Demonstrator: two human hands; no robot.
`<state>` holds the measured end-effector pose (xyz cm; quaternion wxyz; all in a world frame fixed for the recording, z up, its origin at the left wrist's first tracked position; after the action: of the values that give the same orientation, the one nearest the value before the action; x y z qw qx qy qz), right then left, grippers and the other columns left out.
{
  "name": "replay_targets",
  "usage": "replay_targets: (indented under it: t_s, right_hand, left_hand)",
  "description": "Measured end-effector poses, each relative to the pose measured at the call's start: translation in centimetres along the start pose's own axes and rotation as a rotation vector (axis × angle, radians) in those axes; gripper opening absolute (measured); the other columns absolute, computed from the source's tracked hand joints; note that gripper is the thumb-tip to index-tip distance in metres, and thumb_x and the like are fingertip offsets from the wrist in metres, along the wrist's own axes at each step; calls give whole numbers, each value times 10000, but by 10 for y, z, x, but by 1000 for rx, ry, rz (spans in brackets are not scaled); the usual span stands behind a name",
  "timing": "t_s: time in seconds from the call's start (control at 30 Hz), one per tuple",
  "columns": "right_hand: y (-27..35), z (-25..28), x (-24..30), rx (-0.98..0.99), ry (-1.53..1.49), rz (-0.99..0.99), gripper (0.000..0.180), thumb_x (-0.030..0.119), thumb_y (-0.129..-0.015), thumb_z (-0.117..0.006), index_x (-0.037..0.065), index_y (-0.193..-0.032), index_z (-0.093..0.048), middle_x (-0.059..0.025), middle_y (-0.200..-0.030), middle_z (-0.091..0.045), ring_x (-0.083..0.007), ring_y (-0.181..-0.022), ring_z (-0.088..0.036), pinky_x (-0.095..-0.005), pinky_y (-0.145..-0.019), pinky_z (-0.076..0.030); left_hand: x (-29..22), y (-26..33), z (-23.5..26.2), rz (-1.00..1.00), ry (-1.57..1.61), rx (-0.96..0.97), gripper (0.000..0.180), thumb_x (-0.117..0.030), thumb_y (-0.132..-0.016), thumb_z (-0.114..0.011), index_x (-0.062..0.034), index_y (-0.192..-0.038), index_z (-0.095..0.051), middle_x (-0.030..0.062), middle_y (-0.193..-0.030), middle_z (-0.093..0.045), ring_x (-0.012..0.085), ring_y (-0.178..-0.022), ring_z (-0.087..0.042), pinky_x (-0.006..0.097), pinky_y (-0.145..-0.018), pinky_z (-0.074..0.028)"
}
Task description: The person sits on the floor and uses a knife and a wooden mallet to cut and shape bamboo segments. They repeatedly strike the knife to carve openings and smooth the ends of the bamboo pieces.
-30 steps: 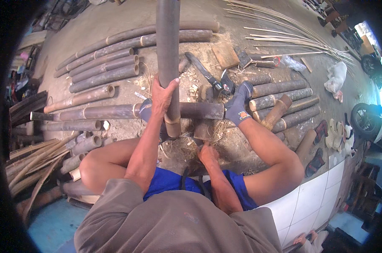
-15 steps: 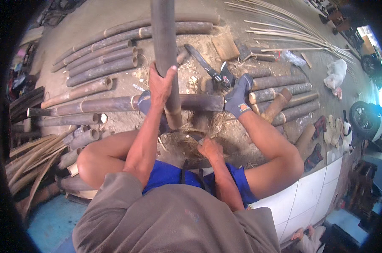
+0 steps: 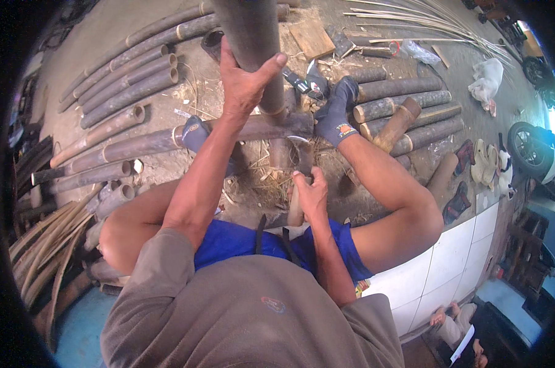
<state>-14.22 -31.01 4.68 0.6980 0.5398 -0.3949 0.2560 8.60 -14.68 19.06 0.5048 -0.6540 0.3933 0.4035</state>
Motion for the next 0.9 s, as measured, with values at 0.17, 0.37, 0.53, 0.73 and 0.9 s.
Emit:
replay_targets:
  t_s: [0.17,0.37,0.53,0.73,0.9]
  right_hand:
    - [3,1,18,54,-90,-98,233,145,-951,-698,53,-1118,-565,-76,-846,-663,-177,-612,-671,-327,-558,-591]
    - [1,-7,10,67,-184,-49,190,161,-979,-674,67,-1119,-587,-49,-811,-647,-151,-612,-660,-310,-531,-557]
    - [1,-6,16,23,-51,-13,197,211,-1018,-602,14,-1007,-613,-91,-728,-648,-208,-597,-666,-376,-544,-523]
    - [-30,-16,28,-86,693,391,278,208,-1013,-540,-56,-1024,-627,-309,-827,-686,-475,-756,-697,-542,-701,-543]
    - [-57,-48,56,-94,873,455,271,204,-982,-548,-57,-979,-621,-336,-950,-692,-511,-904,-691,-597,-790,-532]
  left_hand:
    - [10,10,-8,-18,-105,64,772,-322,-709,-957,-50,-1291,-528,125,-1104,-734,194,-997,-710,364,-903,-578]
    - [17,16,-13,1,-67,86,786,-330,-714,-956,-51,-1299,-511,128,-1095,-730,196,-998,-713,370,-895,-582]
    - [19,16,-11,-1,-47,65,779,-318,-713,-958,-52,-1290,-506,133,-1109,-725,196,-988,-712,368,-887,-585]
    - [18,19,-7,-6,-41,78,784,-302,-696,-962,-65,-1290,-507,115,-1094,-714,201,-992,-701,382,-907,-569]
    - [27,23,-6,-8,-112,60,819,-297,-676,-965,-58,-1309,-503,131,-1121,-708,223,-1024,-692,405,-938,-553]
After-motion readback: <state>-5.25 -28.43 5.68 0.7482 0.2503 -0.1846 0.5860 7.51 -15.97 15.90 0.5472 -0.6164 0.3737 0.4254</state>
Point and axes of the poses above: each hand's wrist, its own y-axis away from the middle knuckle, its own z-axis out of the back of the hand, x = y × z, the point moved 3 cm from there along -y, towards the middle knuckle
